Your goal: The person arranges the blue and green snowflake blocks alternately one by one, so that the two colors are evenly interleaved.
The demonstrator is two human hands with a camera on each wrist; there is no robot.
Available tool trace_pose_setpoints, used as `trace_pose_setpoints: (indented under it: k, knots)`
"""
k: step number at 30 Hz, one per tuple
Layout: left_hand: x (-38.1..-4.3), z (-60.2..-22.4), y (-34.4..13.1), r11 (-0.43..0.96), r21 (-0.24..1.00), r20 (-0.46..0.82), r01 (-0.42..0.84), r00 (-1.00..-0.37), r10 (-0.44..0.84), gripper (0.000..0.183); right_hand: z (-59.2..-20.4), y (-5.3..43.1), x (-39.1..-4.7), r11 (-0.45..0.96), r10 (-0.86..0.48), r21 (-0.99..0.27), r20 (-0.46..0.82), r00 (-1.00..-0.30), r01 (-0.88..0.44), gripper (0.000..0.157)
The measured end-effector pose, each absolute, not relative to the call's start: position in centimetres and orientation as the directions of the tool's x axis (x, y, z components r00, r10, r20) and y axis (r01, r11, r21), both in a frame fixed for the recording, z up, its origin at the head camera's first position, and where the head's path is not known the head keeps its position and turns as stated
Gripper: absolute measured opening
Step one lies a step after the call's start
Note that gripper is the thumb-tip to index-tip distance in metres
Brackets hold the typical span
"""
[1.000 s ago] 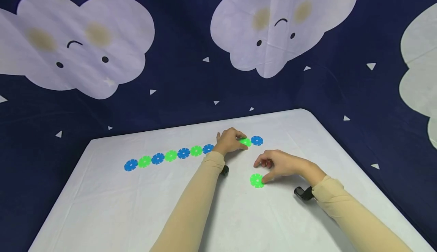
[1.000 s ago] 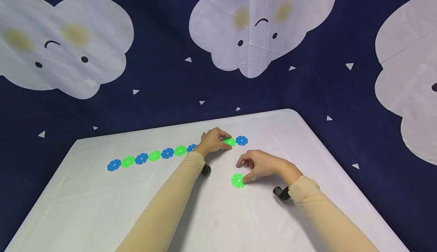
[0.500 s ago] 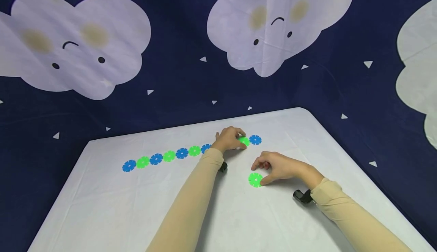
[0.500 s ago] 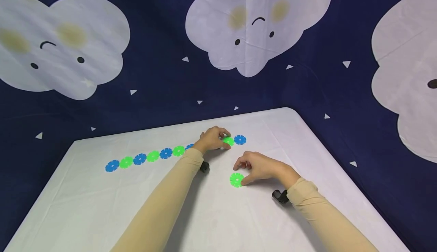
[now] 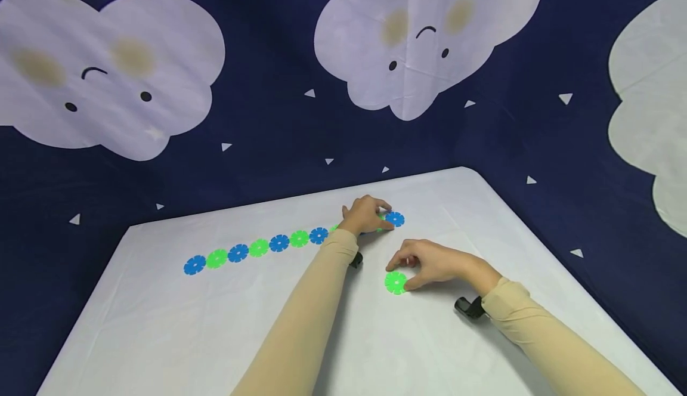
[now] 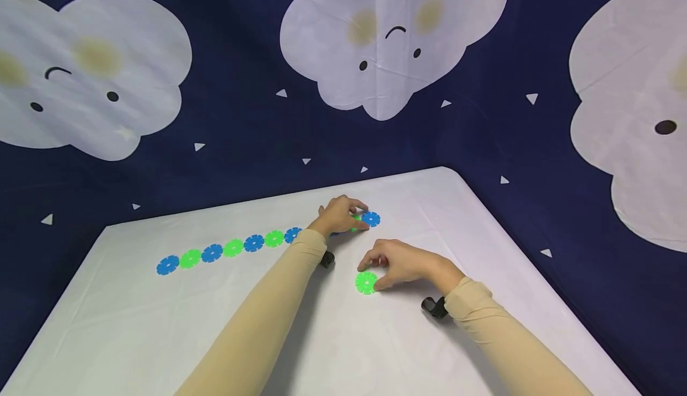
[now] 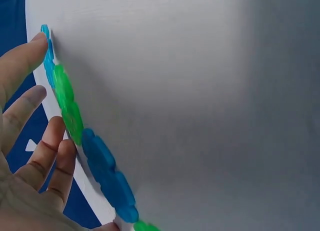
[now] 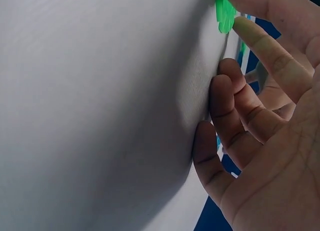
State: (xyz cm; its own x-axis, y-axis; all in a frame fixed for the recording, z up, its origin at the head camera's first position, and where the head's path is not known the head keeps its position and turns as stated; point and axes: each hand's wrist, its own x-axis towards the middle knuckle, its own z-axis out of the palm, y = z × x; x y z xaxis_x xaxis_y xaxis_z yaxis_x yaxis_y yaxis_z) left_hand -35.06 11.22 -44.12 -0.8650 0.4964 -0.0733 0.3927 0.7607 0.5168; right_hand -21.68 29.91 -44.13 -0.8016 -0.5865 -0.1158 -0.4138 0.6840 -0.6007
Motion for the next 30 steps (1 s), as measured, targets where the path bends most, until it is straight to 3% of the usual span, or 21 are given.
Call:
trace_pose_setpoints:
  k: [30]
  knots:
    - [-34.8,-45.2,11.7,0.758,0.552,-0.032,0.346,-0.9,0.435,0.044,-44.6,28.9,-21.8,0.671,-0.591,-0.621,-0.119,-0.798,-0.404,0.041]
